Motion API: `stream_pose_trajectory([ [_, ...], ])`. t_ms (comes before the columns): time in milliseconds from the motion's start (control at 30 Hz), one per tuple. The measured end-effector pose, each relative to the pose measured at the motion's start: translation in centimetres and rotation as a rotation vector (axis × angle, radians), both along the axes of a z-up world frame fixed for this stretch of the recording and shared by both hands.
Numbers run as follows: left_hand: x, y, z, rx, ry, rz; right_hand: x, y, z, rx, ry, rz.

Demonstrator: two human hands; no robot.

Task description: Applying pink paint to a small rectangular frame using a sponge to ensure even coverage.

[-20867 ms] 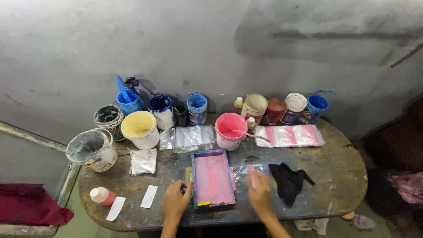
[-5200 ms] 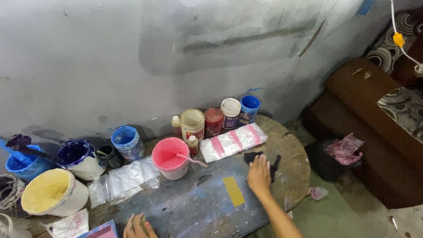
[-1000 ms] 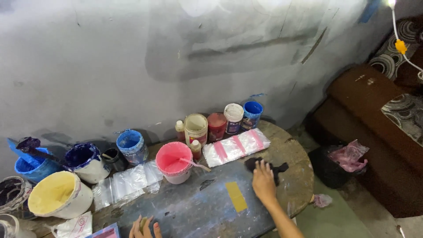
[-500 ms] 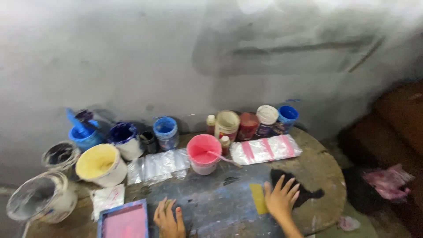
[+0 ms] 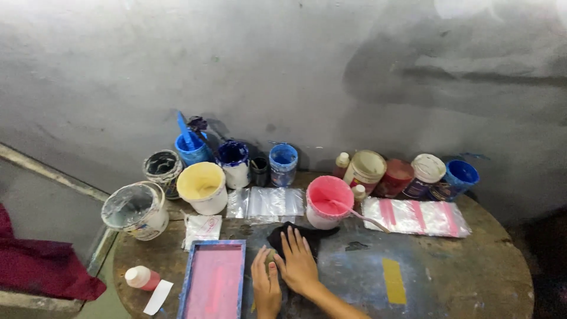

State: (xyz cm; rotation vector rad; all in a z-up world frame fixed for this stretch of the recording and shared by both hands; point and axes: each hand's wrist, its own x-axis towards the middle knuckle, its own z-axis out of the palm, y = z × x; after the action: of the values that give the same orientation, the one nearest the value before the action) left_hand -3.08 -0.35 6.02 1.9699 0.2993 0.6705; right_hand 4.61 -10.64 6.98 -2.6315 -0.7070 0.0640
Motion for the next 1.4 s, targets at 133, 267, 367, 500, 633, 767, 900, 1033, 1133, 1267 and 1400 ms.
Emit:
stream_pose_trajectory([
  [133, 0.0, 0.0, 0.4, -0.059, 0.065, 0.023, 0.8, 1.9, 0.3, -0.059, 0.005, 0.036],
  [267, 0.1, -0.1, 0.0, -0.041, 0.018, 0.023, -0.6, 0.7, 1.0, 0.06, 0.016, 0.144],
  [367, 0.2, 0.2, -0.7, -0.006, -0.02, 0.024, -3.2, 0.0, 2.7, 0.111, 0.04, 0.237],
  [500, 0.2, 0.1, -0.6, 0.069, -0.121, 0.027, -1.9, 0.9, 2.5, 0.061, -0.011, 0.251],
  [633, 0.0, 0.0, 0.2, 0.025, 0.018, 0.023, 0.7, 2.5, 3.8, -0.063, 0.161, 0.185],
  [767, -0.2, -0.1, -0.1, 0.041, 0.01, 0.053, -0.1, 0.4, 3.5, 0.016, 0.096, 0.167],
  [900, 0.3, 0.2, -1.4, 0.154, -0.118, 0.047, 0.0, -5.2, 1.1, 0.02, -0.089, 0.087],
  [1033, 0.5, 0.0, -2.1, 0.154, -0.039, 0.066, -0.4, -13.6, 0.0, -0.029, -0.03, -0.049],
  [1133, 0.5, -0.2, -1.6, 0.1, 0.05, 0.079, -0.2, -17.5, -1.5, -0.103, -0.18, -0.215],
  [1267, 0.6, -0.3, -1.8, 0.118, 0.048, 0.083, 1.4, -16.9, -2.7, -0.121, -0.119, -0.456],
  [1400, 0.9, -0.1, -2.7, 0.123, 0.038, 0.111, 4.5, -15.2, -2.2, -0.123, -0.036, -0.567],
])
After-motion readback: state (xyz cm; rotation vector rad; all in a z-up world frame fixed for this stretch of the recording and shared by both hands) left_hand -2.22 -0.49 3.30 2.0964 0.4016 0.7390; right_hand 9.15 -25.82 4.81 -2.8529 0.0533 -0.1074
